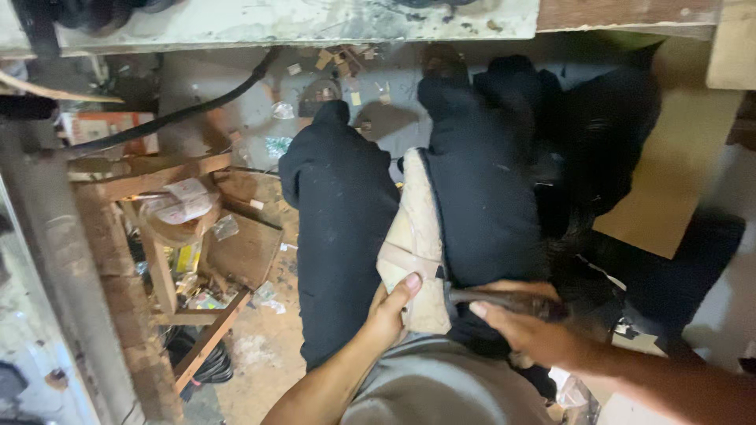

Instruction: The person sits on the floor and attaches a black rubber sole to a shoe upper. They press and align the sole onto the upper, tap and press the sole edges with a hammer, brush the surface, and repeatedly press the sole and upper together by hand before setting the shoe on the workbench.

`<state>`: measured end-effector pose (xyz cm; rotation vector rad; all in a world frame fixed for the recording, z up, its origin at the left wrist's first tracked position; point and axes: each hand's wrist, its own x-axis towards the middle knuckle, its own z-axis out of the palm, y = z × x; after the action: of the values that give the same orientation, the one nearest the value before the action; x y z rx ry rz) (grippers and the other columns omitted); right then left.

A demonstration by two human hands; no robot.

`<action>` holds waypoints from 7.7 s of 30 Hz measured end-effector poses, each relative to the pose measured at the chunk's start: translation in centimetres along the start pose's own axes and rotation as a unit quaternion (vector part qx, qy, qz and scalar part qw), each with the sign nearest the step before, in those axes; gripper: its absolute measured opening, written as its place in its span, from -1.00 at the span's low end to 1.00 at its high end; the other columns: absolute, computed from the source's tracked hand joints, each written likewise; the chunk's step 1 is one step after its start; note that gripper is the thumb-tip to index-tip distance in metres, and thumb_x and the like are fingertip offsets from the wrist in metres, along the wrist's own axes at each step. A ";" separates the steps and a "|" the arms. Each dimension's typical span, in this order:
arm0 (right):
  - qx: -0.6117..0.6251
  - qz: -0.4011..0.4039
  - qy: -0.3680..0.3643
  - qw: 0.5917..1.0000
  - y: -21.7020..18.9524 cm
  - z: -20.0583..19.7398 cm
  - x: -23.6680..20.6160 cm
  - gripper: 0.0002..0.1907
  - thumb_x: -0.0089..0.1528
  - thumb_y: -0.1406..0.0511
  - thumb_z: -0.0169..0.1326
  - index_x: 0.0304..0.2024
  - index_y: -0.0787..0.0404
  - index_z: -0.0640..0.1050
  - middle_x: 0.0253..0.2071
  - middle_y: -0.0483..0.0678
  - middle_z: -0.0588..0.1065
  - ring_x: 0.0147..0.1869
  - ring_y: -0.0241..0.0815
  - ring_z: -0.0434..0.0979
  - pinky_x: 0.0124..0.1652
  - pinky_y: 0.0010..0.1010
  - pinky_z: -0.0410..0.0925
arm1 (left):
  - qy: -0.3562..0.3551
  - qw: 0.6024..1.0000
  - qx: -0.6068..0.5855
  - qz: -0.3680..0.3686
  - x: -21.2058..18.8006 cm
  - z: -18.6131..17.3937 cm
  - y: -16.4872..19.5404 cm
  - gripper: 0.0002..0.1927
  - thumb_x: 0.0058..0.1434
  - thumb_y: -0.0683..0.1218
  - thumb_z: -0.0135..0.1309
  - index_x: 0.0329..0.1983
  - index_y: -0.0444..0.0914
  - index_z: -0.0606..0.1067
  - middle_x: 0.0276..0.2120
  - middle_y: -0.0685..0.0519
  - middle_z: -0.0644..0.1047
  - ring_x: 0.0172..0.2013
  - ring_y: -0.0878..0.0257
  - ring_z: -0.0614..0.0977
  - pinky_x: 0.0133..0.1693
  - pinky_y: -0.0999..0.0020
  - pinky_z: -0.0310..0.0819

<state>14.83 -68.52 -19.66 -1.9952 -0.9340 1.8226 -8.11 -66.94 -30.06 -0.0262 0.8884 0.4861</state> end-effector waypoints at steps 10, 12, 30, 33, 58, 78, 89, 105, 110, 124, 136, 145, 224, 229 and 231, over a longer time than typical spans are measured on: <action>0.209 0.052 -0.002 0.976 1.3 -0.1 -0.3 -0.57 0.28 0.16 0.12 -0.60 0.28 0.48 -0.71 -0.07 0.39 -0.63 -0.27 0.35 -0.57 -0.39 0.25 | -0.086 0.996 -0.012 0.016 -1.4 0.9 1.2 -0.29 0.30 0.12 0.10 0.37 -0.38 0.26 0.04 -0.24 0.54 0.01 -0.04 0.64 0.01 0.03 0.58; 0.191 0.063 0.030 0.979 1.7 0.6 -0.5 -0.53 0.32 0.15 0.09 -0.62 0.29 0.46 -0.70 -0.07 0.39 -0.61 -0.27 0.36 -0.53 -0.41 0.27 | -0.120 0.993 -0.004 0.009 -1.9 1.0 1.4 -0.28 0.32 0.14 0.09 0.36 -0.41 0.25 0.02 -0.29 0.54 0.00 -0.09 0.66 -0.01 0.00 0.60; 0.115 -0.024 0.061 0.991 2.2 0.4 -0.5 -0.70 0.22 0.26 0.18 -0.05 0.27 0.65 -0.65 -0.11 0.46 -0.61 -0.37 0.41 -0.57 -0.46 0.32 | -0.111 0.986 0.099 0.070 -2.4 2.5 2.6 -0.26 0.24 0.02 0.12 0.43 -0.33 0.21 0.18 -0.05 0.49 0.19 0.11 0.52 0.19 0.16 0.40; 0.125 -0.025 0.043 0.991 7.3 0.5 -3.4 -0.65 0.13 0.27 0.25 -0.06 0.26 0.59 -0.55 -0.09 0.53 -0.52 -0.36 0.51 -0.50 -0.43 0.43 | -0.216 0.923 0.291 0.131 -6.0 4.1 6.7 -0.21 0.25 -0.02 0.18 0.48 -0.37 0.18 0.27 -0.06 0.45 0.28 0.18 0.45 0.30 0.24 0.29; 0.060 -0.696 0.005 0.715 -8.7 -3.6 -12.3 -0.52 0.17 0.27 0.19 0.10 0.35 0.51 -0.22 0.21 0.58 -0.22 0.07 0.64 -0.27 -0.24 0.46 | -0.025 0.789 0.418 0.449 -4.1 5.7 16.2 -0.60 0.32 -0.06 0.07 0.14 -0.37 0.46 -0.04 0.00 0.63 -0.01 0.30 0.60 0.10 0.40 0.45; -0.238 -0.189 0.236 0.923 -6.2 1.9 -4.9 -0.67 0.21 0.17 0.26 -0.06 0.16 0.56 -0.41 0.02 0.61 -0.36 -0.10 0.64 -0.30 -0.23 0.47 | -0.013 0.714 0.495 0.494 -6.1 6.7 16.2 -0.67 0.25 -0.12 0.11 0.05 -0.35 0.51 -0.16 -0.01 0.53 -0.09 0.22 0.58 0.00 0.38 0.43; -0.318 -0.278 0.295 0.857 -3.8 2.0 -4.3 -0.71 0.19 0.17 0.24 -0.14 0.21 0.60 -0.32 0.13 0.58 -0.31 0.15 0.61 -0.34 -0.16 0.46 | -0.016 0.682 0.630 0.372 -9.5 9.1 19.0 -0.52 0.15 0.01 0.24 0.13 -0.23 0.54 -0.04 0.00 0.57 -0.01 0.11 0.57 0.01 0.28 0.44; 0.078 -0.571 0.230 0.784 -6.0 -0.1 -11.8 -0.78 0.32 0.16 0.12 -0.17 0.18 0.56 -0.30 0.08 0.59 -0.26 -0.07 0.62 -0.22 -0.15 0.47 | 0.047 0.194 0.898 0.392 -8.3 15.5 15.3 -0.04 -0.15 0.10 0.40 0.36 -0.19 0.34 -0.28 0.05 0.51 -0.22 0.11 0.58 -0.23 0.16 0.42; -0.155 -0.215 0.331 0.906 -1.9 1.1 -6.3 -0.75 0.11 0.23 0.28 -0.28 0.28 0.62 -0.52 0.12 0.56 -0.46 -0.02 0.61 -0.41 -0.15 0.44 | 0.034 0.181 0.895 0.407 -7.8 15.9 14.8 -0.03 -0.16 0.10 0.41 0.37 -0.18 0.34 -0.28 0.05 0.51 -0.23 0.11 0.58 -0.24 0.16 0.41; 0.042 -0.182 0.379 0.906 0.4 -0.8 -7.8 -0.73 0.22 0.25 0.19 -0.09 0.21 0.48 -0.48 0.00 0.51 -0.51 -0.14 0.50 -0.49 -0.36 0.39 | 0.056 0.176 0.917 0.354 -8.5 16.7 14.3 0.02 -0.19 0.14 0.43 0.39 -0.14 0.31 -0.25 0.05 0.53 -0.22 0.10 0.59 -0.20 0.14 0.42; -0.045 -0.327 0.303 0.894 -6.0 -0.1 -9.2 -0.61 0.25 0.22 0.16 0.07 0.27 0.47 -0.43 -0.01 0.50 -0.43 -0.17 0.51 -0.39 -0.33 0.39 | 0.069 0.176 0.901 0.391 -8.3 16.0 14.0 -0.09 -0.11 0.08 0.38 0.37 -0.11 0.35 -0.25 0.08 0.54 -0.21 0.13 0.58 -0.21 0.17 0.42; -0.195 -0.375 0.299 0.856 -1.8 1.1 -4.7 -0.60 0.11 0.25 0.27 -0.05 0.29 0.54 -0.41 0.13 0.59 -0.40 0.04 0.65 -0.42 -0.28 0.46 | 0.070 0.189 0.900 0.388 -7.8 16.1 14.3 -0.08 -0.12 0.09 0.39 0.33 -0.24 0.35 -0.26 0.04 0.54 -0.19 0.09 0.59 -0.20 0.15 0.43; -0.288 -0.310 0.335 0.842 -3.1 1.0 -5.2 -0.70 0.12 0.25 0.25 -0.17 0.29 0.58 -0.57 0.17 0.53 -0.46 0.20 0.60 -0.47 -0.10 0.42 | -0.039 0.324 0.892 0.312 -8.5 15.4 22.2 -0.07 -0.23 0.18 0.46 0.25 -0.13 0.41 -0.01 -0.12 0.59 0.00 -0.11 0.61 -0.08 0.00 0.48; -0.304 -0.379 0.308 0.818 -5.5 1.4 -6.2 -0.77 0.16 0.25 0.23 -0.19 0.23 0.58 -0.52 0.18 0.53 -0.45 0.17 0.61 -0.49 -0.17 0.42 | 0.009 0.550 0.755 0.358 -9.7 10.3 23.7 -0.02 -0.23 0.03 0.50 0.33 -0.14 0.38 -0.06 -0.09 0.64 -0.03 -0.01 0.64 0.03 0.15 0.47; -0.306 -0.353 0.306 0.829 -6.5 1.5 -5.8 -0.68 0.14 0.21 0.27 -0.12 0.24 0.59 -0.55 0.19 0.52 -0.47 0.17 0.60 -0.49 -0.15 0.41 | -0.033 0.669 0.623 0.402 -8.6 9.0 21.8 -0.11 -0.16 -0.03 0.48 0.27 -0.22 0.39 -0.06 -0.04 0.64 -0.03 0.13 0.64 0.04 0.26 0.50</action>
<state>11.66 -67.54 -11.47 -1.9153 -1.8252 0.4500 -15.14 -48.91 -14.08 1.7207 0.9765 0.5841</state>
